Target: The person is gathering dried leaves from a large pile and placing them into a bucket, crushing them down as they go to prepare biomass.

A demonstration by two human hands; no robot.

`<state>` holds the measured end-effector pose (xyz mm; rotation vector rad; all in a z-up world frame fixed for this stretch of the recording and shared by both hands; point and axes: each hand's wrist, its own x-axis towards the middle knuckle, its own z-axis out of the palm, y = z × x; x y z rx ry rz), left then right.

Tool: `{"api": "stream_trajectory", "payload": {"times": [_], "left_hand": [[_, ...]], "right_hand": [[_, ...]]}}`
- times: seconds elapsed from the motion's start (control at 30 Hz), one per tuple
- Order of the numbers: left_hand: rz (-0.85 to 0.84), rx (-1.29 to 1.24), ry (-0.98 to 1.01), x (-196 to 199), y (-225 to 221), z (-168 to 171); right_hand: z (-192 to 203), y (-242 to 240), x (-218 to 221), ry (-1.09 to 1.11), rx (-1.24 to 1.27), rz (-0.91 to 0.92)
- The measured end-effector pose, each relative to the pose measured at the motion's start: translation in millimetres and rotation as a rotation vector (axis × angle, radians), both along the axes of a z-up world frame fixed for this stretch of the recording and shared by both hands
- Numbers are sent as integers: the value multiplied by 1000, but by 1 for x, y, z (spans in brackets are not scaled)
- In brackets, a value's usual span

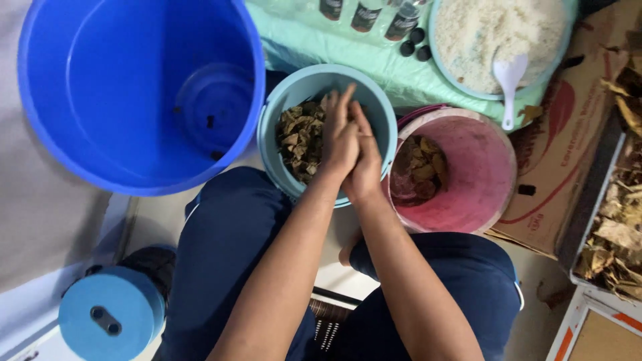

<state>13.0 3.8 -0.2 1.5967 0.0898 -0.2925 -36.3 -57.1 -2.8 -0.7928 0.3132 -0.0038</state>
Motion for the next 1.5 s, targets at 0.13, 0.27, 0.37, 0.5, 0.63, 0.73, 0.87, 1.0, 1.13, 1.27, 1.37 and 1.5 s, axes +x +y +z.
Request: {"api": "stream_trajectory", "payload": {"times": [0.13, 0.27, 0.37, 0.5, 0.63, 0.73, 0.87, 1.0, 1.13, 1.27, 1.37, 1.5], "left_hand": [[54, -202, 87, 2, -3, -45], [108, -17, 203, 4, -3, -34], [163, 81, 233, 0, -4, -30], [185, -46, 367, -8, -10, -32], [71, -43, 427, -12, -8, -38], [105, -46, 434, -15, -5, -39], [198, -56, 461, -20, 0, -37], [285, -74, 487, -22, 3, -34], [342, -86, 504, -23, 4, -31], [441, -99, 519, -17, 0, -26], [463, -36, 508, -14, 1, -26], [440, 176, 492, -19, 12, -54]], "right_hand": [[14, 12, -2, 40, -191, -54], [-31, 3, 5, 366, -336, -50], [-40, -2, 12, 469, -560, -102], [-72, -7, 6, 524, -720, -98], [-73, -8, 12, 584, -669, -37], [-64, -2, 20, 564, -703, 48], [-38, 1, 18, 496, -726, 189], [-57, -6, 19, 480, -692, 383], [-67, -10, 19, 415, -732, 463], [-82, -11, 18, 333, -849, 374], [-82, -13, 17, 293, -853, 378], [-76, -22, 12, 226, -860, 378]]}}
